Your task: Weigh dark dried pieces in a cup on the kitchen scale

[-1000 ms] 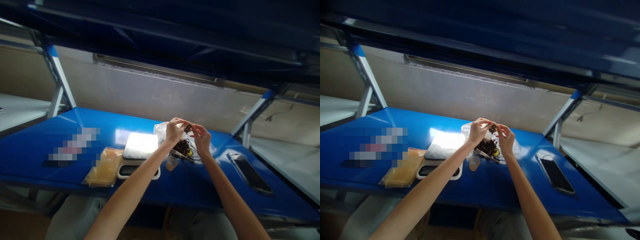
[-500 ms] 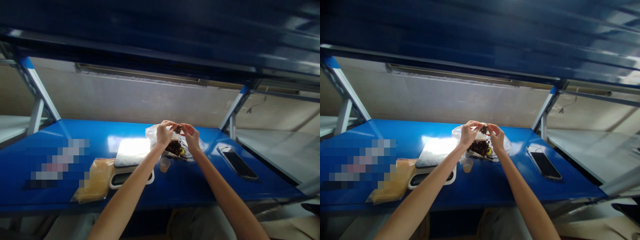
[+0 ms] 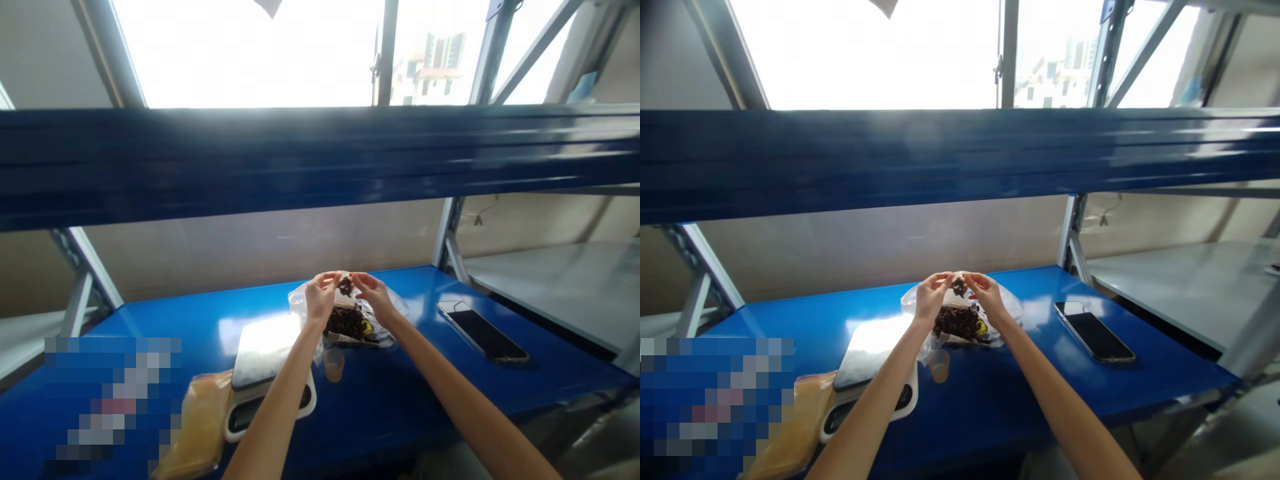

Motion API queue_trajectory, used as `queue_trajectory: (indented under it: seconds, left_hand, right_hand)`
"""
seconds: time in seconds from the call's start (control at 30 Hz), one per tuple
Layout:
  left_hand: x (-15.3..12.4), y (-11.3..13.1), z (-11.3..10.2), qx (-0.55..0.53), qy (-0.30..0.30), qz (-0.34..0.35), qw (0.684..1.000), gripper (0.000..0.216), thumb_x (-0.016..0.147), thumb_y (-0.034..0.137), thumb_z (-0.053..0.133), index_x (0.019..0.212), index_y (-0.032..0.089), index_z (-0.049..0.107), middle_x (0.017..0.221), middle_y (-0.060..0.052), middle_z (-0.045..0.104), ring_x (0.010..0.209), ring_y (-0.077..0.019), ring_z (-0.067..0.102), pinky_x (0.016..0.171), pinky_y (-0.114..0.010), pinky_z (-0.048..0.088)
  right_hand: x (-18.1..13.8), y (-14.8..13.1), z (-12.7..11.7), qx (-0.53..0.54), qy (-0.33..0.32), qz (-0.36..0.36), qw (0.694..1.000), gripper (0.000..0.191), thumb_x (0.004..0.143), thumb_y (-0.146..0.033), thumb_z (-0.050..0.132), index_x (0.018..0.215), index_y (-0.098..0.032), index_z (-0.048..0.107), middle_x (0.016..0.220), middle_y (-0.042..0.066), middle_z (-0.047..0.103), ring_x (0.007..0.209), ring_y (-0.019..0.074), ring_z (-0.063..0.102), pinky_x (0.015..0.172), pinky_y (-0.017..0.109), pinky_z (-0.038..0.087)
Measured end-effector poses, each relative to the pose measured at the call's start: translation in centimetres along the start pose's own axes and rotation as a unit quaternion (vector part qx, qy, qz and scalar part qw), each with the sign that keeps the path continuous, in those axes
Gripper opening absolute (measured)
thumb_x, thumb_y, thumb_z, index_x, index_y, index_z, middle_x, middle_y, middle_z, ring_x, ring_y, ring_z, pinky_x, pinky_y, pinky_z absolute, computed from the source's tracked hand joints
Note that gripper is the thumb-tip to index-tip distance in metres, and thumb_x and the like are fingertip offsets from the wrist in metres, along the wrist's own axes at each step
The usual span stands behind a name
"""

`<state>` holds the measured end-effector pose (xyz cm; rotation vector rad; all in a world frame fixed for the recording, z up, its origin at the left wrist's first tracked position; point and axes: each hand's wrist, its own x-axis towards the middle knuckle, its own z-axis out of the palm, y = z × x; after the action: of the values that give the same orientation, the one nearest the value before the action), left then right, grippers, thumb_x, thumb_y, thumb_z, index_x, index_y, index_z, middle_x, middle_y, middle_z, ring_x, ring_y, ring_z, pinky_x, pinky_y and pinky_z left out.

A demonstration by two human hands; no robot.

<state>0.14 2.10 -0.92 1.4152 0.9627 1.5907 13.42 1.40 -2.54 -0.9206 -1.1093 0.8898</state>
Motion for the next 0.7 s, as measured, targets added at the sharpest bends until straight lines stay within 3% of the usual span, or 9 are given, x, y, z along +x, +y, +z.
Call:
queue_trajectory:
  seconds: [0.1,0.27,0.5,0.7]
  left_hand:
    - [0.12,-0.04,-0.23,-0.022,-0.056,-0.010,0.998,0.021,0.069,0.037,0.071,0.075,0.016,0.069,0.074,-0.006,0.071,0.071,-0.0169,0.066,0.067,-0.026,0.050]
    - [0.31,0.12,-0.60,-0.043,0.002,-0.025,0.999,0.028,0.068,0.041,0.070,0.078,0.015,0.067,0.076,-0.006,0.070,0.069,-0.0150,0.064,0.065,-0.025,0.048]
    - [0.45,-0.11,-0.83,-0.078,0.024,-0.022,0.996,0.031,0.065,0.042,0.073,0.081,0.016,0.067,0.080,-0.006,0.070,0.076,-0.0151,0.064,0.072,-0.026,0.048]
    - [-0.09,0.18,-0.79,-0.067,-0.064,-0.027,0.995,0.033,0.065,0.045,0.073,0.080,0.016,0.071,0.083,-0.006,0.072,0.077,-0.0167,0.064,0.074,-0.028,0.048]
  right_hand:
    - [-0.23,0.09,0.26,0.011,-0.034,0.026,0.999,0.040,0.061,-0.054,0.074,0.085,-0.022,0.073,0.086,0.005,0.071,0.078,0.0168,0.062,0.053,0.021,0.044]
    - [-0.09,0.18,0.31,0.034,0.008,0.053,0.998,0.041,0.058,-0.053,0.076,0.083,-0.022,0.073,0.090,0.006,0.070,0.080,0.0178,0.063,0.054,0.021,0.045]
    - [-0.31,-0.14,0.65,0.046,-0.026,0.059,0.997,0.042,0.059,-0.052,0.077,0.088,-0.022,0.073,0.096,0.007,0.071,0.089,0.0208,0.064,0.057,0.022,0.048]
    - [-0.35,-0.13,1.00,0.027,-0.026,0.031,0.999,0.041,0.054,-0.051,0.078,0.079,-0.020,0.072,0.085,0.005,0.072,0.078,0.0192,0.064,0.055,0.024,0.046]
